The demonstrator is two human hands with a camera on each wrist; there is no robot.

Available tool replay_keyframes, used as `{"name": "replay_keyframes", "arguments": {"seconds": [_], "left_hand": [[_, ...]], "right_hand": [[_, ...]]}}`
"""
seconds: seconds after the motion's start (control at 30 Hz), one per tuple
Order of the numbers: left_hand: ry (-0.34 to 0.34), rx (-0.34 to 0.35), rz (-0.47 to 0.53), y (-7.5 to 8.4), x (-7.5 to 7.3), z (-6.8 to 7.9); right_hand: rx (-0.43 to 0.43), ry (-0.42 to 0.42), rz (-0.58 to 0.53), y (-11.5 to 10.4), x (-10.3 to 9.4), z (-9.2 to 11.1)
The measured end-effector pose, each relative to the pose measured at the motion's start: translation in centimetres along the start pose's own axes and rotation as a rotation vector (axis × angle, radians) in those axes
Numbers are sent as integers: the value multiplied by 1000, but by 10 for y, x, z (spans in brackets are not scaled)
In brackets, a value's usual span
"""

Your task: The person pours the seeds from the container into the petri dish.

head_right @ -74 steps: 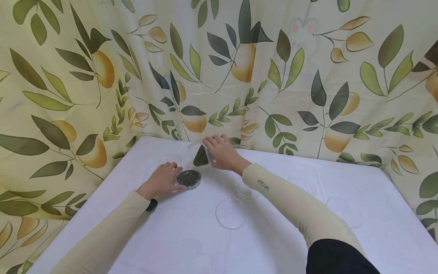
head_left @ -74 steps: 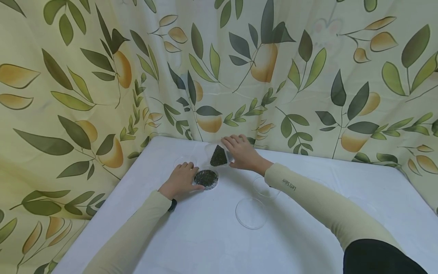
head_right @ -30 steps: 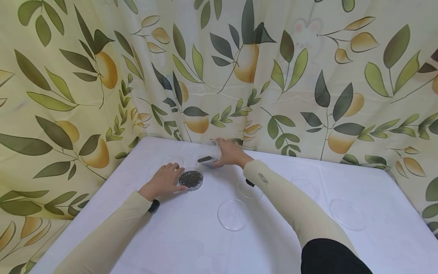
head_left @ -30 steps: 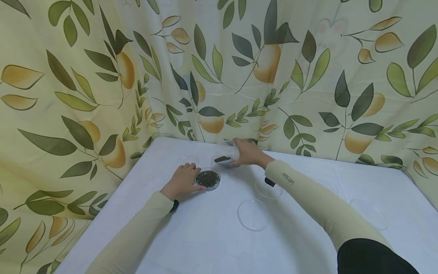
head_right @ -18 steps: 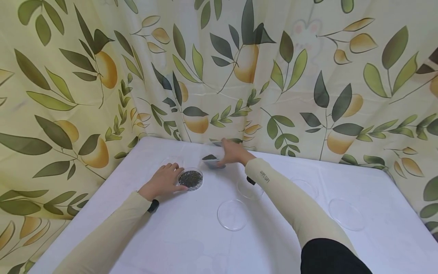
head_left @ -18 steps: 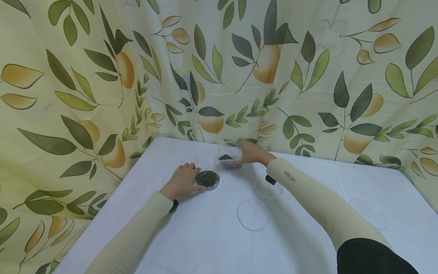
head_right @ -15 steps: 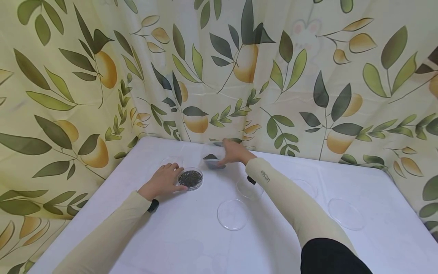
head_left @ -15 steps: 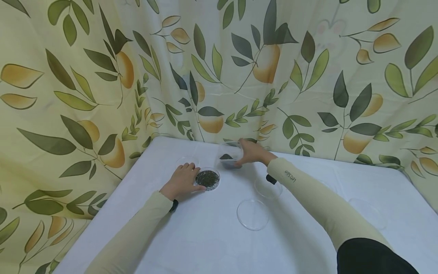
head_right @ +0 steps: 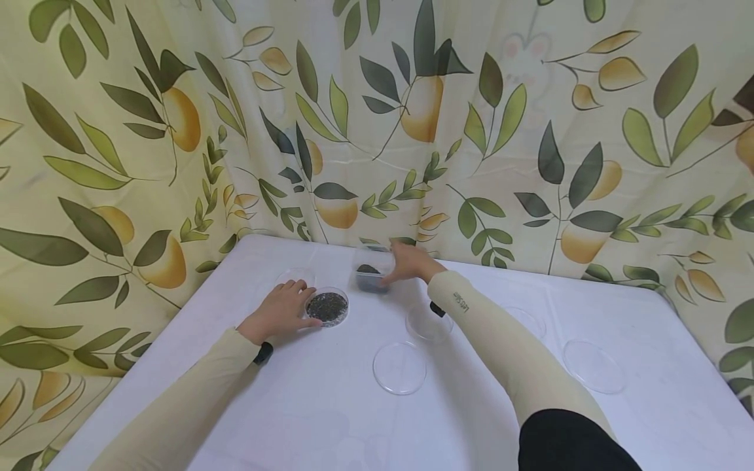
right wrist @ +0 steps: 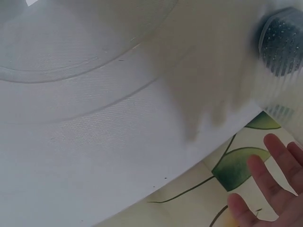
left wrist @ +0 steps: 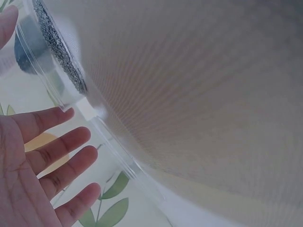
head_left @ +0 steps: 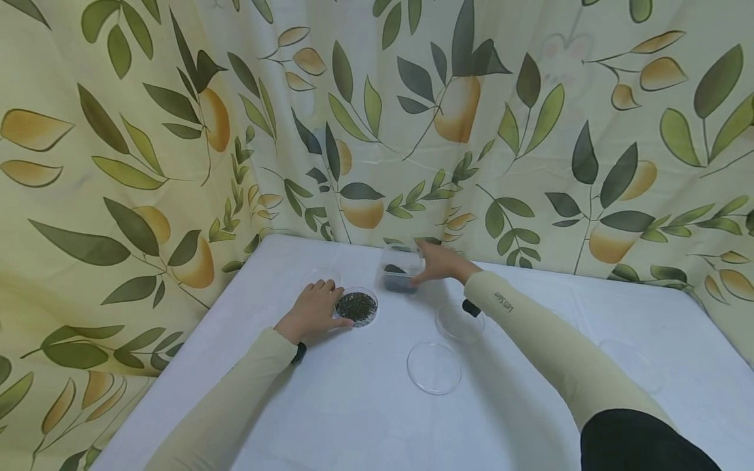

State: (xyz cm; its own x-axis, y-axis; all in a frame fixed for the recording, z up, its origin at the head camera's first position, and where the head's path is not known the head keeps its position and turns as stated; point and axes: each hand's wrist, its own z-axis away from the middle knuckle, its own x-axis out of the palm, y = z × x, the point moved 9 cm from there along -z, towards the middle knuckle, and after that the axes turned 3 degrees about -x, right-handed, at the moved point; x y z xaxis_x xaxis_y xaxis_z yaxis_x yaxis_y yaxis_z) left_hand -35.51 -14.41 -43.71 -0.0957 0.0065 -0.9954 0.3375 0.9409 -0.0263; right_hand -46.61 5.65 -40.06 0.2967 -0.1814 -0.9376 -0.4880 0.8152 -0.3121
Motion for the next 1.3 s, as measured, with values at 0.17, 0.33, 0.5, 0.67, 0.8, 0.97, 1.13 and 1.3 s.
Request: {"name": "replay_keyframes", "arguments": {"seconds": [0.17,0.33,0.5,0.67,0.8,0.97,1.13,1.3], "left_hand": [[-19,-6,-9,0,1,-1],[-26,-11,-7,0,2,-1],[-28,-10,-3,0,2,-1],[-2,3,-9,1,1,-1],[10,9,-18,1,1,0],[11,6,-12,0,1,0],[13,6,-17,1,0,0],[7,4,-14,0,2,-1]], "right_hand": [[-2,7,27,7,2,1],[2,38,103,11,1,4],[-10,88,174,11,-1,8],[-34,153,289,3,-5,13],[-51,197,368,-5,-7,14],[-114,269,454,-25,-12,22],[-192,344,531,-48,-14,31],[-221,346,557,-66,-11,37]]}}
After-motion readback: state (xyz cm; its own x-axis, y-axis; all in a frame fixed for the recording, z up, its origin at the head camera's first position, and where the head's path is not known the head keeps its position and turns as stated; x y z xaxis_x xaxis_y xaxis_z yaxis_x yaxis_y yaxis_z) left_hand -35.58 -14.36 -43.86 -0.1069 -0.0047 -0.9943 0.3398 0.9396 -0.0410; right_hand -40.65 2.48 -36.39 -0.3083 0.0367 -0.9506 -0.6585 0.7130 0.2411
